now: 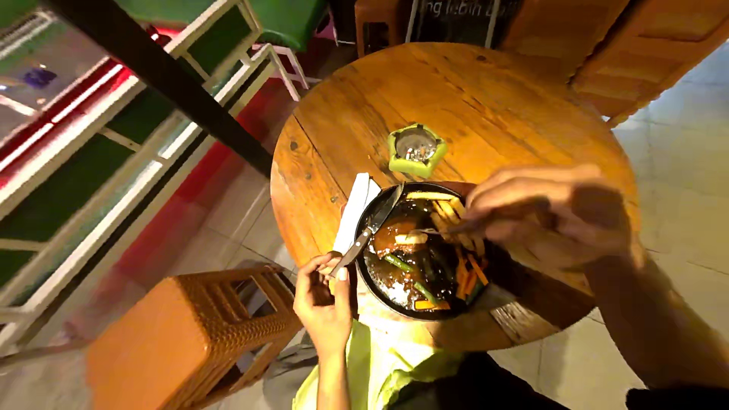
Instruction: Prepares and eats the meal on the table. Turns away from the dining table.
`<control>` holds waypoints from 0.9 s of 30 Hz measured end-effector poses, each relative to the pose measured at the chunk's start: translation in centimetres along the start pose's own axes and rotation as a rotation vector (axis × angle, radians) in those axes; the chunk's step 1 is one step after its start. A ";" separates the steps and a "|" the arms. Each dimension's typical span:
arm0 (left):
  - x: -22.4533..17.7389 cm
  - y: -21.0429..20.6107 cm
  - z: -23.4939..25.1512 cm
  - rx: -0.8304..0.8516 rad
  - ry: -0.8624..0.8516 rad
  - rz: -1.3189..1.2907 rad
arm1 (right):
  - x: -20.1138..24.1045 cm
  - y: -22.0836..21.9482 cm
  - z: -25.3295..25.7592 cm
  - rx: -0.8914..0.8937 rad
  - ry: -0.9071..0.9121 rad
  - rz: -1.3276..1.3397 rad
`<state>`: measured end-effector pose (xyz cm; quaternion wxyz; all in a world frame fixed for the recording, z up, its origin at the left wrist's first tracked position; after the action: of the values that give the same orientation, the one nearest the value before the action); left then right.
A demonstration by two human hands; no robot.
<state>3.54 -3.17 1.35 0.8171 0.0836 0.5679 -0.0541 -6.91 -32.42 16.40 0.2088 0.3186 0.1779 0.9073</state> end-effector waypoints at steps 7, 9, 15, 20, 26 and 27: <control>-0.2 0.1 0.1 0.005 0.022 -0.011 | 3.1 -4.6 -3.9 0.076 -0.022 -0.121; -0.2 0.1 0.1 0.006 0.030 -0.025 | 3.8 -5.9 -4.1 0.079 -0.012 -0.151; -0.1 0.2 -0.1 -0.009 0.057 -0.062 | 5.3 -5.0 -4.5 -0.103 -0.054 -0.241; -0.1 0.2 -0.1 -0.004 0.042 -0.080 | 7.2 -6.1 -5.3 -0.111 -0.086 -0.166; -0.1 0.2 -0.2 0.002 0.034 -0.070 | 6.4 -6.4 -5.7 -0.096 -0.105 -0.327; -0.1 0.2 -0.2 0.012 0.031 -0.081 | 6.3 -6.4 -5.5 -0.108 -0.093 -0.319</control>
<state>3.36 -2.88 1.37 0.8049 0.0661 0.5829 -0.0893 -13.31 -24.94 12.60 0.3752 0.3164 0.1674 0.8550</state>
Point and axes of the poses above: each hand's wrist, its own z-axis towards the middle knuckle, its own y-axis out of the back of the hand, x = y × z, the point moved 6 cm from there along z, towards the middle knuckle, and after that the axes turned 8 degrees about y, right-handed, at the moved point
